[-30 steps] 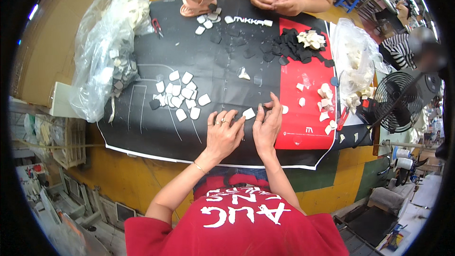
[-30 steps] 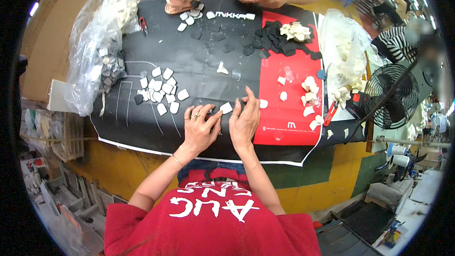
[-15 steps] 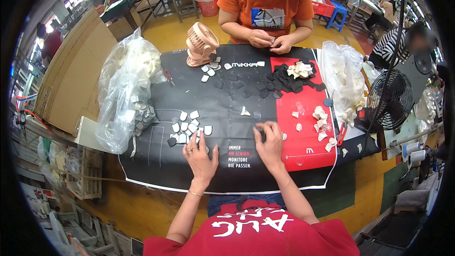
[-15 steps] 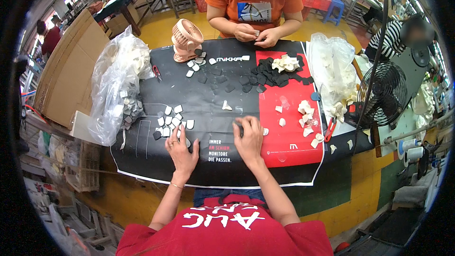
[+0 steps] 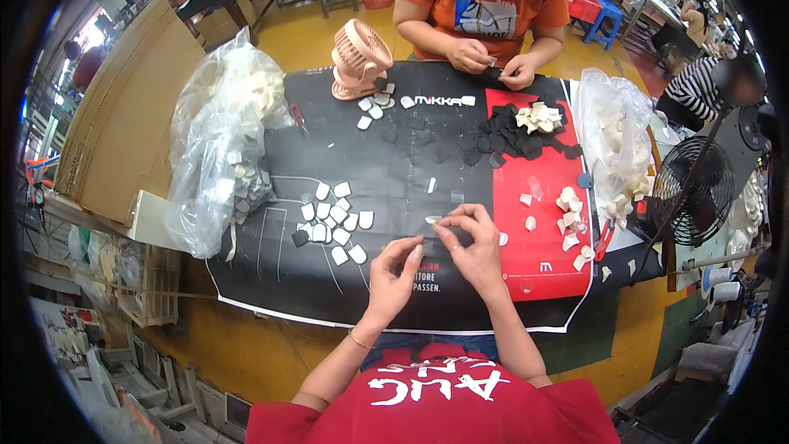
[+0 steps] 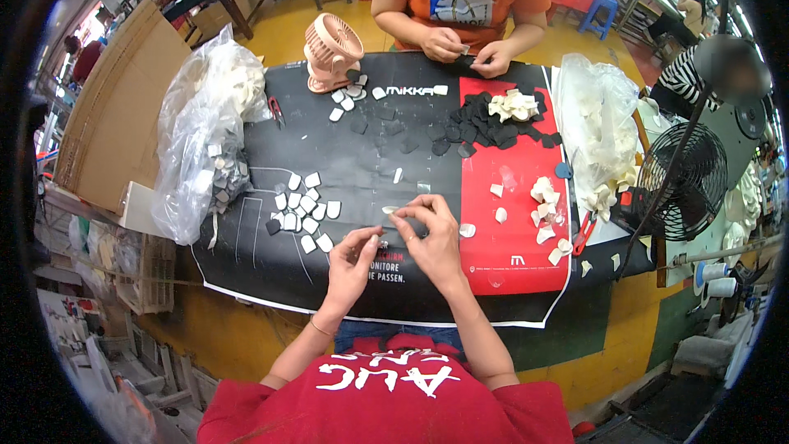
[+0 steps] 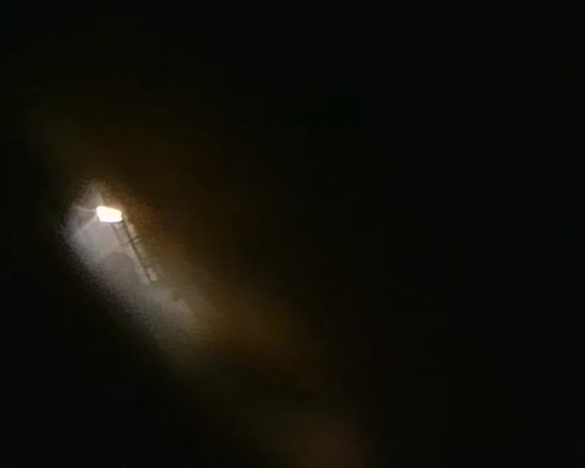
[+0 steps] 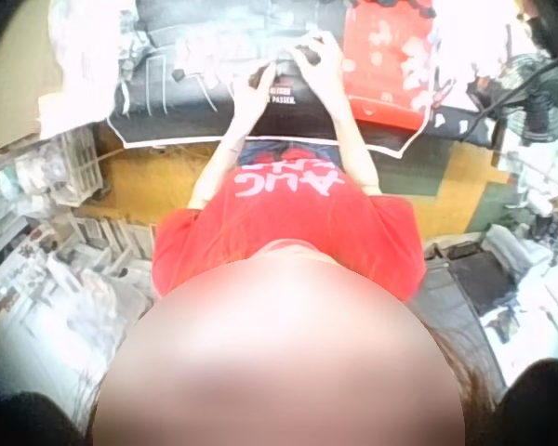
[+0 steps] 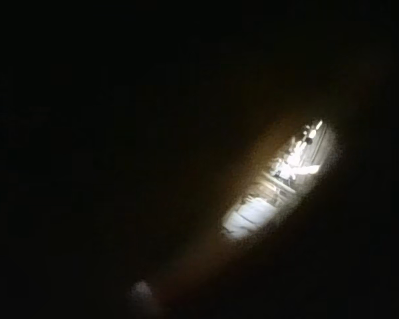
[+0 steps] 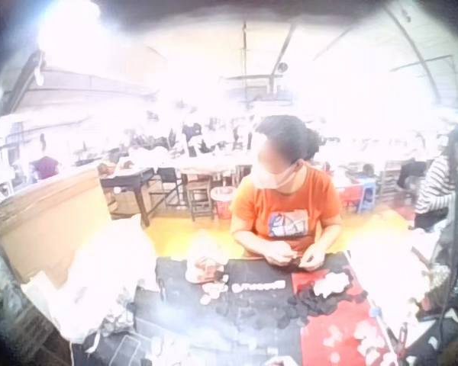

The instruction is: The person repeatedly picks small white and black foam pieces from a table, presses them together to form pairs, and places the assembled pairs back on the table. The process is continuous and repetitive throughout the clip.

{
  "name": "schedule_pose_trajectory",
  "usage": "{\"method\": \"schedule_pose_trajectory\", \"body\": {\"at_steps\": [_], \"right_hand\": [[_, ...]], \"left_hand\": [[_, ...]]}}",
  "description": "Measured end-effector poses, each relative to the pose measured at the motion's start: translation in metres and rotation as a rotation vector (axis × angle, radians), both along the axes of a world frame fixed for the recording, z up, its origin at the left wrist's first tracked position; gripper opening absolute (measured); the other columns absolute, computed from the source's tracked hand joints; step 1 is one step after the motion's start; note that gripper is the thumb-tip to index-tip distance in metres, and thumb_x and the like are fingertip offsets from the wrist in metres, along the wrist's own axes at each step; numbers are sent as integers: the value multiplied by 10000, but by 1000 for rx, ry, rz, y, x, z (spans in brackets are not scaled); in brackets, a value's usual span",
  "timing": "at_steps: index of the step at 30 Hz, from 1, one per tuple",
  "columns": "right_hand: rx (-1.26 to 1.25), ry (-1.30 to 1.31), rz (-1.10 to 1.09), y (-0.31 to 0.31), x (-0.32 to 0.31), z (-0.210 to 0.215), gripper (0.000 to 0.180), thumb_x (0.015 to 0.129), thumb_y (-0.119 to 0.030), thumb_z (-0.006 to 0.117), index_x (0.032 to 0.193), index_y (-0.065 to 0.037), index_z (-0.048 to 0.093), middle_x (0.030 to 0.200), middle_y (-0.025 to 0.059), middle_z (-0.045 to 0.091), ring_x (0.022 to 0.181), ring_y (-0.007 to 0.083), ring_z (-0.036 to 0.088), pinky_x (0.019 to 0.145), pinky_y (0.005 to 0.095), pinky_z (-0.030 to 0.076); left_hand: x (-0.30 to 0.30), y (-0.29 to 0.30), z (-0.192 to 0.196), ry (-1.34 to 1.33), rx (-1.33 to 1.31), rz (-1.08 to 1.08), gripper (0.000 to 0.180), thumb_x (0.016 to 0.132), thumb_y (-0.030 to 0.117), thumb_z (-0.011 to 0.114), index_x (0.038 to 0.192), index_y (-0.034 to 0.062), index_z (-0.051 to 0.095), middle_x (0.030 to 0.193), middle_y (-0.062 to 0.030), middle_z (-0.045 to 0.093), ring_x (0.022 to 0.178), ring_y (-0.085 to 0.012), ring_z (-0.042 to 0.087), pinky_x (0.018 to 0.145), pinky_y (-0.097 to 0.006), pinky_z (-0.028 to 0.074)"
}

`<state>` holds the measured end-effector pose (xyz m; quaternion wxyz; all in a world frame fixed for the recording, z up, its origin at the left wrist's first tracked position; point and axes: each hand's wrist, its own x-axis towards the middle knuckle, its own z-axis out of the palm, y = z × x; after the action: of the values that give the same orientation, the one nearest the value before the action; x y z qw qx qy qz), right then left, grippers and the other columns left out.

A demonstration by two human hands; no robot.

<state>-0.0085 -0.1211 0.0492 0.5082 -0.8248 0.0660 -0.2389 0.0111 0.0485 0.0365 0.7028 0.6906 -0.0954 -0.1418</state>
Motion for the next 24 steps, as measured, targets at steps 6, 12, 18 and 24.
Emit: {"method": "schedule_pose_trajectory", "body": {"at_steps": [6,12,18,24], "right_hand": [[-198,-45,28,12,-33,17,232,802,-92,788,1028,-53,751,1096,115,620,911,247,601,735,344,491],[23,-7,117,12,-36,25,271,815,-136,809,1045,-26,718,1114,127,634,890,236,620,756,342,514],[145,103,96,9,-37,30,339,816,-179,835,1071,-2,701,927,101,666,794,184,637,712,310,527],[363,257,253,-3,-42,23,168,869,-86,770,1017,-6,767,849,93,729,745,141,677,663,264,527]], "left_hand": [[-2,-14,17,177,-215,-58,236,994,91,634,1191,-30,683,1092,-62,674,966,-102,647,827,-248,543],[-1,-13,20,217,-268,-25,153,969,74,662,1070,-28,712,972,-45,697,889,-99,652,778,-250,541],[-5,-8,22,-258,193,-73,146,894,42,695,1022,-28,689,918,-98,692,802,-164,662,721,-307,521],[-7,0,36,-389,259,-206,66,906,-4,637,961,-29,662,933,-131,683,844,-258,669,770,-338,511]]}}
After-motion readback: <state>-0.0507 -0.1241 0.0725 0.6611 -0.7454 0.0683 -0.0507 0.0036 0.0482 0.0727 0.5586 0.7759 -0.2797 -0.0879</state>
